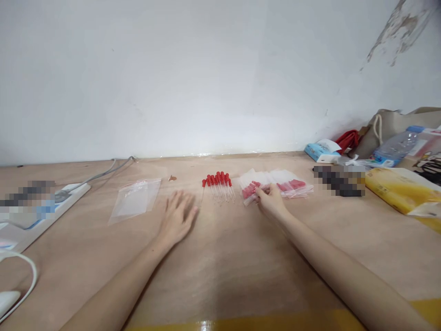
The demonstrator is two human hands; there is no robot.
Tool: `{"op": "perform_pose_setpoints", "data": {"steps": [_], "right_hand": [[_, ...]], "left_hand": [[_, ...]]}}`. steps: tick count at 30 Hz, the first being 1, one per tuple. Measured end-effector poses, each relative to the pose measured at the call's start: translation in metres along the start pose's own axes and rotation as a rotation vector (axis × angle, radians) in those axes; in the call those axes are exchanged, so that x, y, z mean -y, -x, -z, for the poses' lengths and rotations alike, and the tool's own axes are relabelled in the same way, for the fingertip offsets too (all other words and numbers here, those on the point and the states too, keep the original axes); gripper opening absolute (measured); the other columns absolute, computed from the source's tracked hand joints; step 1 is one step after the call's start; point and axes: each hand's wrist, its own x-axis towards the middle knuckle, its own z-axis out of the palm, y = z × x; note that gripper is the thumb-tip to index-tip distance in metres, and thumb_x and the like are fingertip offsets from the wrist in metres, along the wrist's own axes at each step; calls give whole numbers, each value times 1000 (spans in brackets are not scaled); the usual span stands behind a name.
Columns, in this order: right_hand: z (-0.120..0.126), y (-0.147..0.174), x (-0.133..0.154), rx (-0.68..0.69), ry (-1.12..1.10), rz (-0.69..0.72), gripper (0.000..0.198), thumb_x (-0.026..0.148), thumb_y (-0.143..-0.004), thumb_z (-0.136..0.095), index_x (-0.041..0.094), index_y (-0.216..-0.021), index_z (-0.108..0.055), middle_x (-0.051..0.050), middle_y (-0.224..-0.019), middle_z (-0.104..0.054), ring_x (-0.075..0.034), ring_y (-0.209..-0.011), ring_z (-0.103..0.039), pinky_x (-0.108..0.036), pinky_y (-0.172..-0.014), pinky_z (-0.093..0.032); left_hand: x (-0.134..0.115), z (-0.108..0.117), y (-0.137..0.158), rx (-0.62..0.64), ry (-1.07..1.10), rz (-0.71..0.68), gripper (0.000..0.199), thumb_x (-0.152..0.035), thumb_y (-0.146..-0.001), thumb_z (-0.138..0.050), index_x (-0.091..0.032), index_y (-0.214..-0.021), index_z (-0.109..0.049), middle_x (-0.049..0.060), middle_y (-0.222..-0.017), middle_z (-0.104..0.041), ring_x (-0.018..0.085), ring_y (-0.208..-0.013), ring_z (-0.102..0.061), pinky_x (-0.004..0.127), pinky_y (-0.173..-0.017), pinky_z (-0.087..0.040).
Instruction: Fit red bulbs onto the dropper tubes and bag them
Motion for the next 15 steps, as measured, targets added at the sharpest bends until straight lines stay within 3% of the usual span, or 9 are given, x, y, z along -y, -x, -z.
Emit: {"op": "perform_pose_setpoints", "data": {"steps": [3, 7, 11, 15], "right_hand": [[-1, 5, -4, -71, 137, -1, 36, 46, -60, -61, 23, -69, -35, 4, -55, -46, -15, -50, -50, -27, -49, -37], [5, 14, 3, -172, 333, 67, 40, 46, -59, -63, 22, -80, -38, 3, -62, -48, -17, -56, -51, -28, -51, -37], [8, 24, 16, -268, 526, 85, 44, 50, -65, -57, 20, -92, -39, 3, -64, -47, -17, -58, -51, -27, -53, -34], [6, 31, 21, -275, 615, 117, 35, 46, -71, -51, 20, -93, -43, 2, -67, -50, -16, -59, -51, -26, -55, -31]], "left_hand": [[35, 6, -9, -46, -172, 255, 56, -46, -86, -31, -10, -128, -40, 18, -138, -28, 32, -131, -14, 50, -104, -12], [83, 9, -12, -3, -291, 559, 65, -51, -84, -27, -6, -131, -33, 25, -136, -26, 40, -129, -12, 55, -100, -13], [109, 8, -10, 47, -350, 674, 69, -51, -84, -23, 1, -129, -32, 28, -130, -31, 42, -124, -23, 53, -97, -20], [114, 11, -10, 176, -375, 639, 56, -41, -85, -23, 2, -110, -50, 27, -114, -48, 38, -110, -42, 47, -88, -34]]}}
